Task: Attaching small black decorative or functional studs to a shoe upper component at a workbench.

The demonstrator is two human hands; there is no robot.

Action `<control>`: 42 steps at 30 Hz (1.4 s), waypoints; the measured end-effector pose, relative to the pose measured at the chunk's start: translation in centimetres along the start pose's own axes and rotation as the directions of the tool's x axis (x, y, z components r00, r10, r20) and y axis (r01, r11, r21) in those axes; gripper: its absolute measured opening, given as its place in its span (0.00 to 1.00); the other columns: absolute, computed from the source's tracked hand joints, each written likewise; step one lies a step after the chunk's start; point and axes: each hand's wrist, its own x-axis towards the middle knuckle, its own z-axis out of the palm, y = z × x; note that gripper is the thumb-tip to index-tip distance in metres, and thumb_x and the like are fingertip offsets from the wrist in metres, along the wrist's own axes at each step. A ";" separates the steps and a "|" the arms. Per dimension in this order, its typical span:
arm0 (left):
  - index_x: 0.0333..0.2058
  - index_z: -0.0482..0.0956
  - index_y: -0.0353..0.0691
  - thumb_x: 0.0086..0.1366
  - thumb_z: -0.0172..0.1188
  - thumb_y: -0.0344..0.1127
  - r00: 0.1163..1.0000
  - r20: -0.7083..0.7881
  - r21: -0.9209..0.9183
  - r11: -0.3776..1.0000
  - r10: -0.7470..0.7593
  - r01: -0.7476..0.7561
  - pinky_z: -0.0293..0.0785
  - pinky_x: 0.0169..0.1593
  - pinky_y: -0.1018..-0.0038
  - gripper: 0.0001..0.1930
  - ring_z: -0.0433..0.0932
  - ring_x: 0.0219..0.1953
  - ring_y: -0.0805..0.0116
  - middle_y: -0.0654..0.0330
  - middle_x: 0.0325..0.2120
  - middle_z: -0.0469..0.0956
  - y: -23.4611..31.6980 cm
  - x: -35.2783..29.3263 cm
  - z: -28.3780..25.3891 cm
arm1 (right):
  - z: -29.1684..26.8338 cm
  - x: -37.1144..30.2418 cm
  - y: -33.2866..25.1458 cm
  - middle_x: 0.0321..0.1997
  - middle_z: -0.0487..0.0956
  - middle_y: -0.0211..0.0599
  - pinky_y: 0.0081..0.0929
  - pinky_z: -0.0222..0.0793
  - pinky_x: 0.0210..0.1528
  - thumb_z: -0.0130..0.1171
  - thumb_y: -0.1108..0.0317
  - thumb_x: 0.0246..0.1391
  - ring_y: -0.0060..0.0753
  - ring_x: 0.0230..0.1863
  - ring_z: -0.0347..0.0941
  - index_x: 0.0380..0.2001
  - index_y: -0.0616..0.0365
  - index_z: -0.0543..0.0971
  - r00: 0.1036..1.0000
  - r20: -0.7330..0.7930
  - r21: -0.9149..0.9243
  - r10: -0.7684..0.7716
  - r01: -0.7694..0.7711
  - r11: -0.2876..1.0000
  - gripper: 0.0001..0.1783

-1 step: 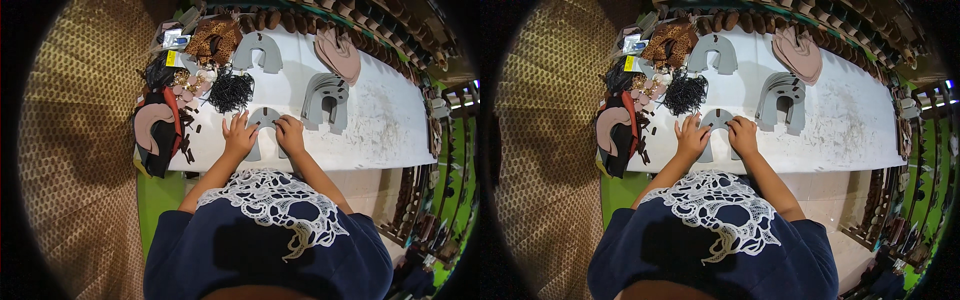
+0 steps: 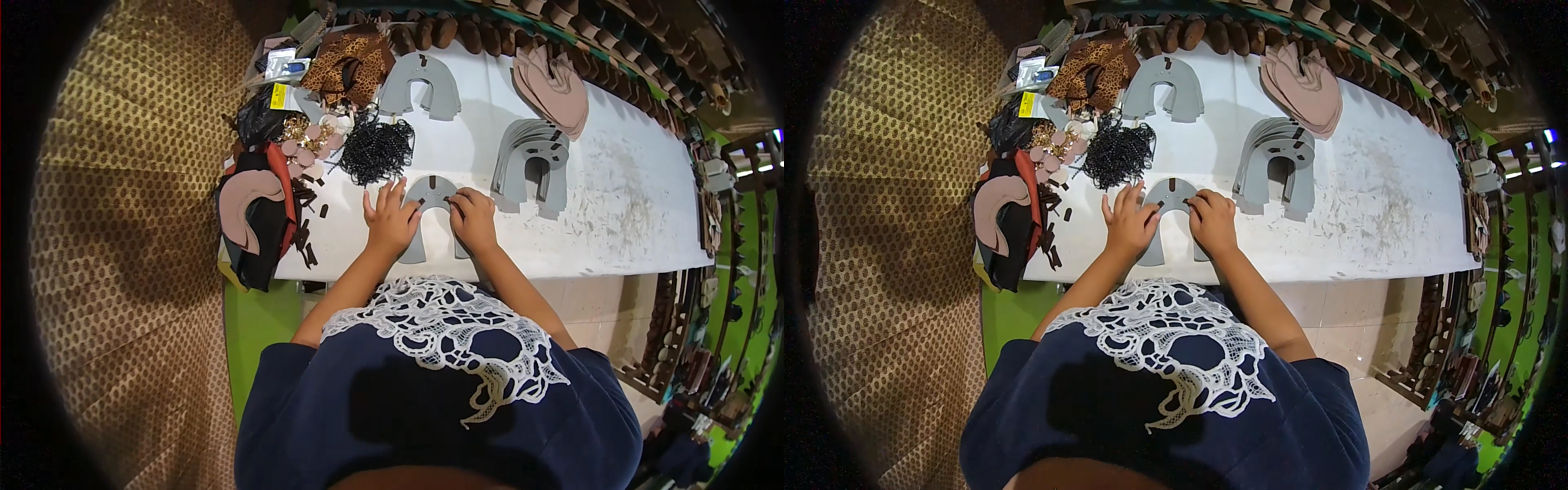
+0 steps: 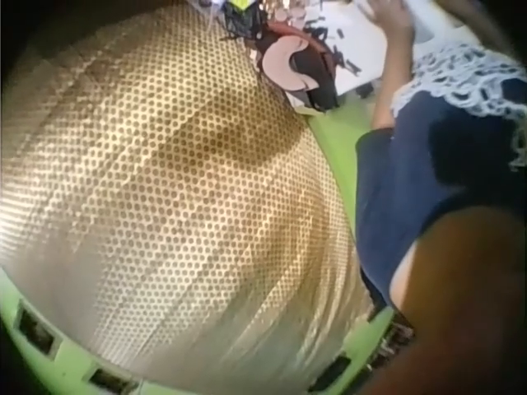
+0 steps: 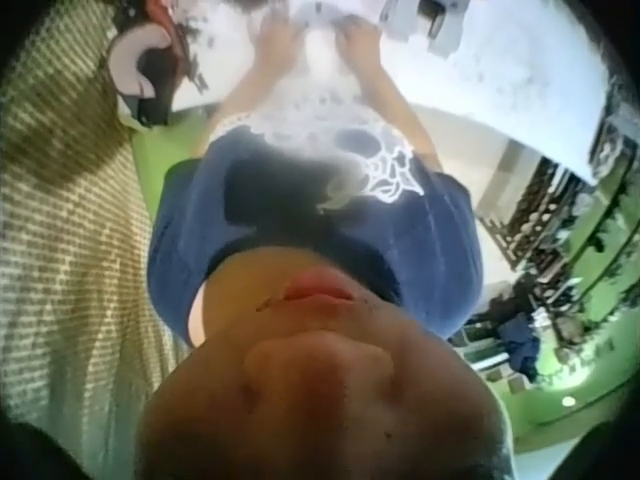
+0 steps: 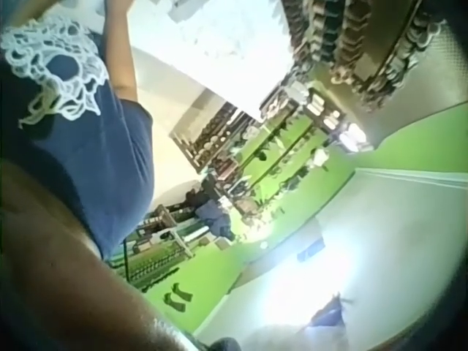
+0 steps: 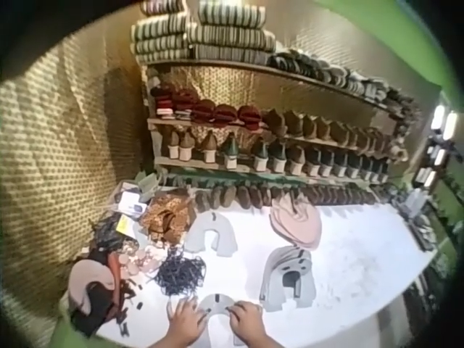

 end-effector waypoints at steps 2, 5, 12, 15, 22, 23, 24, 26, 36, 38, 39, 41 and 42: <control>0.32 0.79 0.51 0.54 0.59 0.43 1.000 -0.010 0.019 1.000 0.018 -0.018 0.40 0.59 0.42 0.08 0.60 0.59 0.59 0.61 0.54 0.66 0.0 1.0 0.4 | 0.0 -0.1 0.1 0.39 0.75 0.33 0.36 0.56 0.48 0.58 0.71 0.44 0.35 0.43 0.70 0.31 0.55 0.79 1.000 -0.004 0.000 0.005 -0.005 1.000 0.08; 0.28 0.78 0.50 0.53 0.60 0.41 0.999 -0.014 0.041 0.998 0.039 -0.038 0.38 0.60 0.42 0.06 0.60 0.59 0.60 0.63 0.54 0.67 -0.2 1.7 1.0 | 0.1 0.0 0.2 0.38 0.76 0.34 0.37 0.59 0.46 0.58 0.71 0.43 0.39 0.42 0.71 0.31 0.55 0.79 1.000 -0.014 0.004 0.007 -0.007 1.000 0.08; 0.27 0.75 0.46 0.53 0.60 0.39 0.997 -0.049 -0.009 0.998 0.056 -0.056 0.37 0.61 0.45 0.06 0.62 0.58 0.61 0.63 0.52 0.68 -0.9 1.1 2.4 | 0.2 -0.1 0.5 0.38 0.76 0.34 0.37 0.59 0.46 0.58 0.71 0.43 0.37 0.42 0.71 0.31 0.55 0.79 1.000 -0.023 0.002 0.011 -0.011 1.000 0.08; 0.27 0.75 0.45 0.52 0.60 0.38 0.998 -0.043 -0.006 0.998 0.055 -0.055 0.37 0.61 0.45 0.06 0.62 0.57 0.61 0.62 0.52 0.69 -0.8 1.1 2.2 | 0.2 -0.2 0.6 0.39 0.75 0.34 0.37 0.59 0.46 0.59 0.70 0.43 0.37 0.43 0.71 0.32 0.54 0.78 1.000 -0.005 0.002 0.015 -0.015 1.000 0.09; 0.28 0.75 0.47 0.52 0.60 0.38 0.998 -0.032 -0.055 0.997 0.057 -0.058 0.36 0.61 0.44 0.06 0.61 0.58 0.59 0.59 0.53 0.68 -0.7 1.1 1.8 | 0.2 -0.1 0.4 0.39 0.75 0.34 0.37 0.58 0.47 0.59 0.69 0.43 0.37 0.44 0.70 0.31 0.54 0.78 0.999 -0.002 0.014 0.041 -0.041 0.999 0.08; 0.28 0.75 0.47 0.52 0.60 0.38 0.998 -0.030 -0.055 0.997 0.057 -0.058 0.36 0.61 0.44 0.06 0.61 0.58 0.59 0.59 0.53 0.68 -0.6 1.1 1.7 | 0.1 -0.1 0.4 0.39 0.75 0.34 0.37 0.58 0.48 0.59 0.69 0.44 0.37 0.44 0.70 0.31 0.54 0.78 0.999 0.001 0.018 0.054 -0.054 0.998 0.08; 0.30 0.77 0.48 0.52 0.59 0.39 0.998 -0.032 -0.052 0.997 0.063 -0.065 0.36 0.61 0.43 0.06 0.61 0.58 0.59 0.59 0.53 0.67 -0.5 1.1 1.5 | 0.2 -0.1 0.4 0.39 0.75 0.34 0.37 0.58 0.48 0.59 0.69 0.44 0.37 0.44 0.70 0.31 0.54 0.78 0.998 0.002 0.018 0.055 -0.055 0.998 0.08; 0.32 0.78 0.50 0.53 0.59 0.40 0.997 -0.034 -0.050 0.996 0.067 -0.068 0.36 0.61 0.43 0.08 0.61 0.58 0.59 0.59 0.53 0.67 -0.4 1.1 1.5 | 0.2 -0.1 0.4 0.40 0.75 0.34 0.38 0.58 0.47 0.59 0.68 0.44 0.37 0.44 0.70 0.31 0.54 0.79 0.999 0.011 0.014 0.032 -0.032 0.999 0.08; 0.35 0.83 0.55 0.54 0.59 0.43 0.997 -0.017 -0.028 0.996 0.081 -0.081 0.36 0.61 0.43 0.09 0.62 0.57 0.60 0.62 0.52 0.68 -0.4 1.0 1.0 | 0.2 -0.2 0.4 0.40 0.75 0.34 0.38 0.57 0.48 0.59 0.65 0.45 0.36 0.44 0.70 0.30 0.53 0.79 1.000 0.023 -0.014 0.018 -0.018 1.000 0.08; 0.35 0.82 0.55 0.54 0.59 0.43 0.996 -0.021 -0.012 0.996 0.084 -0.084 0.37 0.60 0.43 0.09 0.62 0.56 0.61 0.63 0.51 0.68 -0.4 1.0 1.0 | 0.3 -0.2 0.4 0.40 0.75 0.34 0.38 0.57 0.48 0.59 0.65 0.45 0.36 0.44 0.70 0.30 0.53 0.79 0.999 0.033 -0.014 0.027 -0.026 1.000 0.08; 0.35 0.82 0.55 0.54 0.59 0.44 0.996 -0.028 -0.013 0.996 0.087 -0.088 0.37 0.60 0.43 0.09 0.62 0.56 0.61 0.63 0.51 0.69 -0.5 1.0 1.1 | 0.3 -0.2 0.4 0.40 0.75 0.34 0.38 0.57 0.48 0.59 0.65 0.45 0.36 0.44 0.70 0.30 0.53 0.79 0.999 0.033 -0.014 0.026 -0.025 1.000 0.08; 0.35 0.82 0.55 0.55 0.59 0.44 0.995 -0.033 -0.014 0.996 0.092 -0.092 0.37 0.61 0.43 0.09 0.62 0.56 0.61 0.63 0.51 0.69 -0.5 1.0 1.1 | 0.3 -0.2 0.4 0.40 0.75 0.34 0.38 0.57 0.48 0.60 0.66 0.45 0.36 0.44 0.70 0.30 0.53 0.79 1.000 0.014 -0.006 0.020 -0.020 1.000 0.08; 0.35 0.82 0.55 0.55 0.59 0.44 0.996 -0.026 -0.014 0.996 0.087 -0.088 0.37 0.60 0.43 0.09 0.62 0.56 0.61 0.63 0.51 0.69 -0.5 1.0 1.1 | 0.3 -0.2 0.4 0.40 0.75 0.34 0.38 0.57 0.48 0.60 0.66 0.45 0.36 0.44 0.70 0.30 0.53 0.79 1.000 0.014 -0.006 0.021 -0.021 1.000 0.08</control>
